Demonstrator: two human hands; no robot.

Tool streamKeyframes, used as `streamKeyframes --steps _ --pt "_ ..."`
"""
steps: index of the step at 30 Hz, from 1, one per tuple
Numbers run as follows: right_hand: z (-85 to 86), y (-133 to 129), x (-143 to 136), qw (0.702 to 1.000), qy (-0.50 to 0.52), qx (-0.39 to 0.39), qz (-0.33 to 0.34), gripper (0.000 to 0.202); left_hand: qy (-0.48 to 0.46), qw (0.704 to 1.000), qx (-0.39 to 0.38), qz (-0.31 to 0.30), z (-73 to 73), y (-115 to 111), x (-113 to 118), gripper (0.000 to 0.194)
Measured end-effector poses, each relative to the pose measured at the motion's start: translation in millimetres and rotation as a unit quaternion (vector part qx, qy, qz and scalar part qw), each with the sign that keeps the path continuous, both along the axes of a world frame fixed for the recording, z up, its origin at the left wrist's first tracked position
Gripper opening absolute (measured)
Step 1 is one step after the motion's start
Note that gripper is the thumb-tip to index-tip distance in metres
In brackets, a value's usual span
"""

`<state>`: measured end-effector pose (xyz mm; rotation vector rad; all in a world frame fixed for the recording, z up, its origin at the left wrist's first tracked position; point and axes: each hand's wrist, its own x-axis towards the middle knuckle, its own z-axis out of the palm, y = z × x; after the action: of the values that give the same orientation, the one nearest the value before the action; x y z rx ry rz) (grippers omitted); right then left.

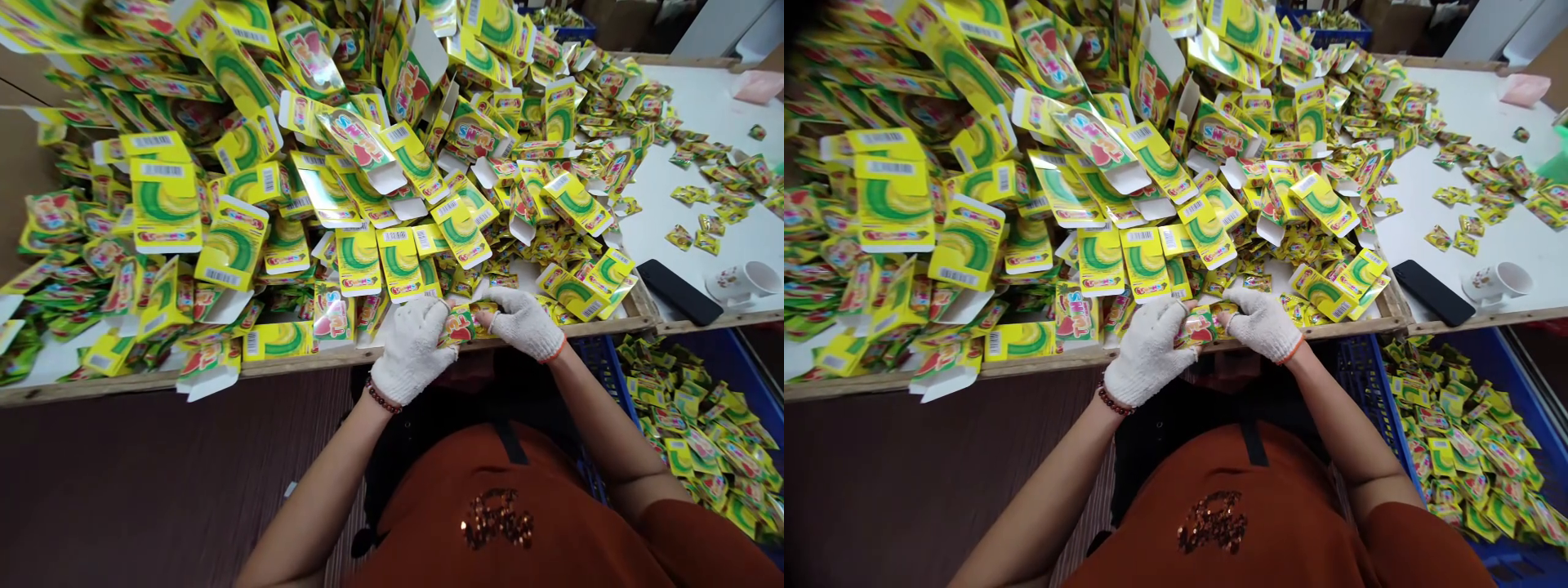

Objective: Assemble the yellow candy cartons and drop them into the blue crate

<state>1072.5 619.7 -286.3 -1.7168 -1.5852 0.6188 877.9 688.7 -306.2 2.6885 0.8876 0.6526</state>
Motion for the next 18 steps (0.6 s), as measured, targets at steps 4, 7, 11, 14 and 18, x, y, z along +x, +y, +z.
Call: streamKeyframes --steps 4,7,11,14,18 --pt "4.2 -1 -2 0.999 -0.03 -0.01 0.015 0.023 -0.008 1.0 -0.005 -0.004 -5.4 1 0 0.045" --pt "3.2 -4 0 0.998 0.056 -0.014 -0.004 0.023 -0.028 0.999 -0.016 0.004 -7.6 3 0 0.051" --pt "2.3 -6 -2 0.998 0.006 0.007 -0.057 0.016 -0.037 0.999 -0.006 0.004 -7.5 1 5 0.054" --pt "5.3 -6 -6 0.998 -0.045 0.005 -0.036 0.017 -0.039 0.999 0.016 0.007 -9.6 -2 10 0.054" --pt "14.9 -11 -5 0.986 0.105 -0.118 0.049 0.03 -0.078 0.994 0.069 0.023 -16.6 -2 11 0.055"
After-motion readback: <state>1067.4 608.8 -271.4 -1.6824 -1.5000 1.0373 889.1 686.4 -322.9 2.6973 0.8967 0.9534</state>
